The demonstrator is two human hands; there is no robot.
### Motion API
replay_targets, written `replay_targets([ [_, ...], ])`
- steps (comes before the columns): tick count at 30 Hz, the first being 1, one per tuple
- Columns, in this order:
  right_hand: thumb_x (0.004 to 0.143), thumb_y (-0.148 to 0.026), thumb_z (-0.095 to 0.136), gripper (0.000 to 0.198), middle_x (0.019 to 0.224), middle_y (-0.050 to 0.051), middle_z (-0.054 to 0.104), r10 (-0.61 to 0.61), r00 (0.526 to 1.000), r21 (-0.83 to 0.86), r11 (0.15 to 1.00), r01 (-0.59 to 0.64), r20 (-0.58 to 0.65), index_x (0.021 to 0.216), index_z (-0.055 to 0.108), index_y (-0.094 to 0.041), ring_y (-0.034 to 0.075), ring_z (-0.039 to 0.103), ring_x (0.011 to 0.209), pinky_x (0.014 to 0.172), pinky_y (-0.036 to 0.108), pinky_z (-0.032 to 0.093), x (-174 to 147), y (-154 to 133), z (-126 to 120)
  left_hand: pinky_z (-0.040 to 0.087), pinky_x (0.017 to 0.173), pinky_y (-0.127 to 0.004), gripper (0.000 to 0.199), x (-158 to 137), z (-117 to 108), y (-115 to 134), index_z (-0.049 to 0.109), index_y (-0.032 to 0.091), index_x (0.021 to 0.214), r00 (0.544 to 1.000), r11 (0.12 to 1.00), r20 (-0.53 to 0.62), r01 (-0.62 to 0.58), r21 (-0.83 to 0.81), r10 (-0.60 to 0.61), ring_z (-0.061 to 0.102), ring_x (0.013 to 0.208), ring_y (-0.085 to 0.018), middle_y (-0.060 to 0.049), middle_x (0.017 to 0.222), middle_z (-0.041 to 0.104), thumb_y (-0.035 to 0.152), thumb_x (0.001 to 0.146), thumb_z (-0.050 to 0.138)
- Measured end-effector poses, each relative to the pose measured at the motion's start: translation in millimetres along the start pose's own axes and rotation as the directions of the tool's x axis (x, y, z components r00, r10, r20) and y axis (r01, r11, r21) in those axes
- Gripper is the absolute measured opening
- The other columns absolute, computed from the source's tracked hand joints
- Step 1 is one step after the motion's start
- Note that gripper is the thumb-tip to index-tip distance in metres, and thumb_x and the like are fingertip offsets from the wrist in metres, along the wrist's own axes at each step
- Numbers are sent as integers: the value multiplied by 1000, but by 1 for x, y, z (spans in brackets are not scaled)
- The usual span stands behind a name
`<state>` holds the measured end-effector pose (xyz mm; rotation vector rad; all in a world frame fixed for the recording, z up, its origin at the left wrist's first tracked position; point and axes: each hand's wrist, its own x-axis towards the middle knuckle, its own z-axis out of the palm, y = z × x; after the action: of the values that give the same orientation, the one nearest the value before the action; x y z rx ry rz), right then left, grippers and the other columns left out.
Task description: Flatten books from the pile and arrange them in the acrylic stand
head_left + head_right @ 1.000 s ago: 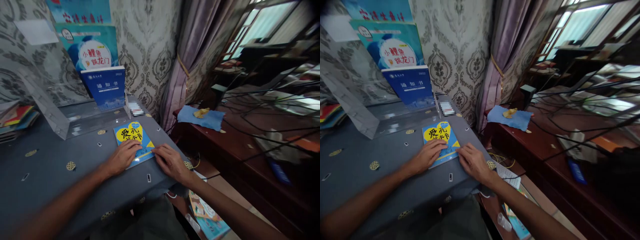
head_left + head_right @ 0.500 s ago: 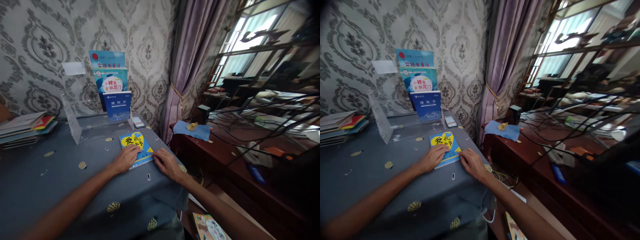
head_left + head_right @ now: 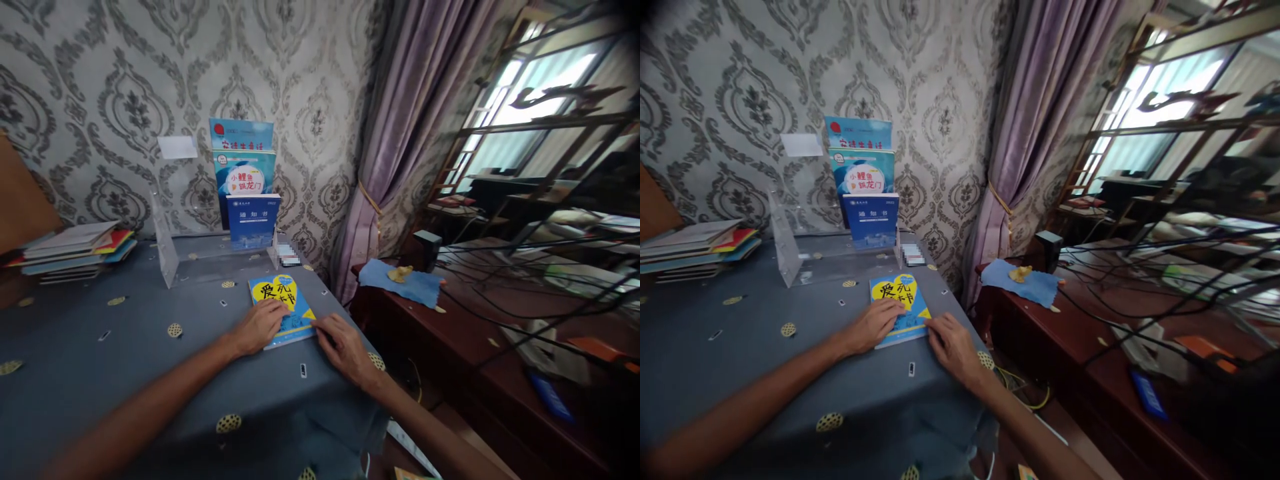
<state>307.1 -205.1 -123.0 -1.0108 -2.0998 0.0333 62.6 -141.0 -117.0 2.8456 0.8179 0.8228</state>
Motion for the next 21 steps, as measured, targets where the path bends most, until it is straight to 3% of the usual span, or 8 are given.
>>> replay_targets([
  [9,99,-18,47,21,85,7,70,-3,1000,11,1000,3,7,105,67,-19,22,63,80,72,34,55,2,-1,-2,47,107,-42,27,-1,6,-5,62,17,116,999,999,-35,-22,-44,20,61,116,-21,-10,119,69,16,99,41],
  [14,99,-21,47,22,85,7,70,54,998,23,998,-54,25,103,68,-20,22,64,81,73,34,56,1,-1,-3,47,108,-43,28,-2,5,-4,63,18,117,999,998,-42,-2,-67,0,61,117,-21,-9,121,69,16,98,43],
  [17,99,-25,47,24,101,10,74,78,992,8,997,-79,97,107,69,-21,24,67,96,85,38,56,5,1,-5,47,108,-44,27,-3,7,-4,64,18,116,997,999,-64,31,-44,-34,60,119,-23,-10,123,68,17,97,45],
  [21,100,-30,47,30,130,12,68,106,963,-88,992,-86,247,122,65,-21,26,63,121,106,46,46,24,9,1,46,108,-45,25,-3,11,-6,64,19,116,993,997,-90,69,-19,-70,59,120,-23,-10,125,67,18,96,49],
])
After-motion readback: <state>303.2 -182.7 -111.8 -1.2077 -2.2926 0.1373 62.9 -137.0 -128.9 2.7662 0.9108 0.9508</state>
